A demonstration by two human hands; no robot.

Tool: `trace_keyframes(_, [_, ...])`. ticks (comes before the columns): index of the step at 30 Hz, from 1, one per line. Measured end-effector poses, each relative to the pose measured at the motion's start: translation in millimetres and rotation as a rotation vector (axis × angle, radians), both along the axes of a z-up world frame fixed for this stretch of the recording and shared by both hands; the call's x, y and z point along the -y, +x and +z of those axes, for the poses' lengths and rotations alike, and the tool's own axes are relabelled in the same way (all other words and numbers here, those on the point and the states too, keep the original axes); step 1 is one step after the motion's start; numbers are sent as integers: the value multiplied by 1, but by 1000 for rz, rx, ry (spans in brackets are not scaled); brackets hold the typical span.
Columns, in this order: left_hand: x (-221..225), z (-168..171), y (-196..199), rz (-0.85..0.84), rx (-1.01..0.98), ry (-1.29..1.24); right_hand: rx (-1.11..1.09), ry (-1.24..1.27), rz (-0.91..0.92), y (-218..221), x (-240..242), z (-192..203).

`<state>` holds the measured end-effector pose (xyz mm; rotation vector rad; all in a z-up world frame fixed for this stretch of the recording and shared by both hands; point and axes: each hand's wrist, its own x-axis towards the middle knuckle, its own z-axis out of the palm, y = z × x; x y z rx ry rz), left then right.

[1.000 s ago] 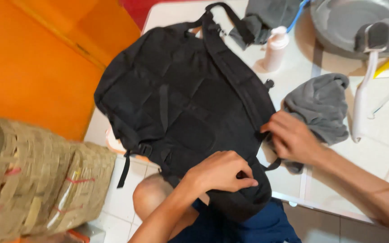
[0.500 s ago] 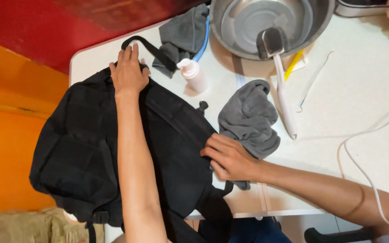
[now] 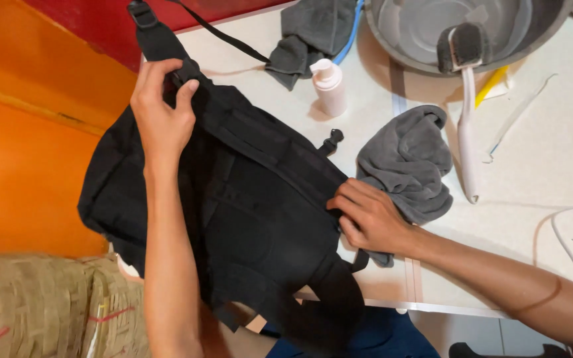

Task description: Cleaning the side straps and buckles of a black backpack using a grey cloth.

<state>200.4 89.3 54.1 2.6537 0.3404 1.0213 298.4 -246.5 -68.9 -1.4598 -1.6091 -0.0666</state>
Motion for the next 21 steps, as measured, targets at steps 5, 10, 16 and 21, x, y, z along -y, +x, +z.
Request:
trace_keyframes(5, [59, 34, -73, 44, 165, -87, 19, 10, -35, -3, 0, 8])
trace_keyframes(10, [100, 0, -117, 203, 88, -16, 43, -22, -28, -3, 1, 0])
trace_keyframes(16, [97, -45, -143, 262, -493, -404, -110, -127, -70, -2, 10, 9])
trace_keyframes(21, [82, -66, -146, 103, -370, -425, -71, -68, -99, -19, 33, 52])
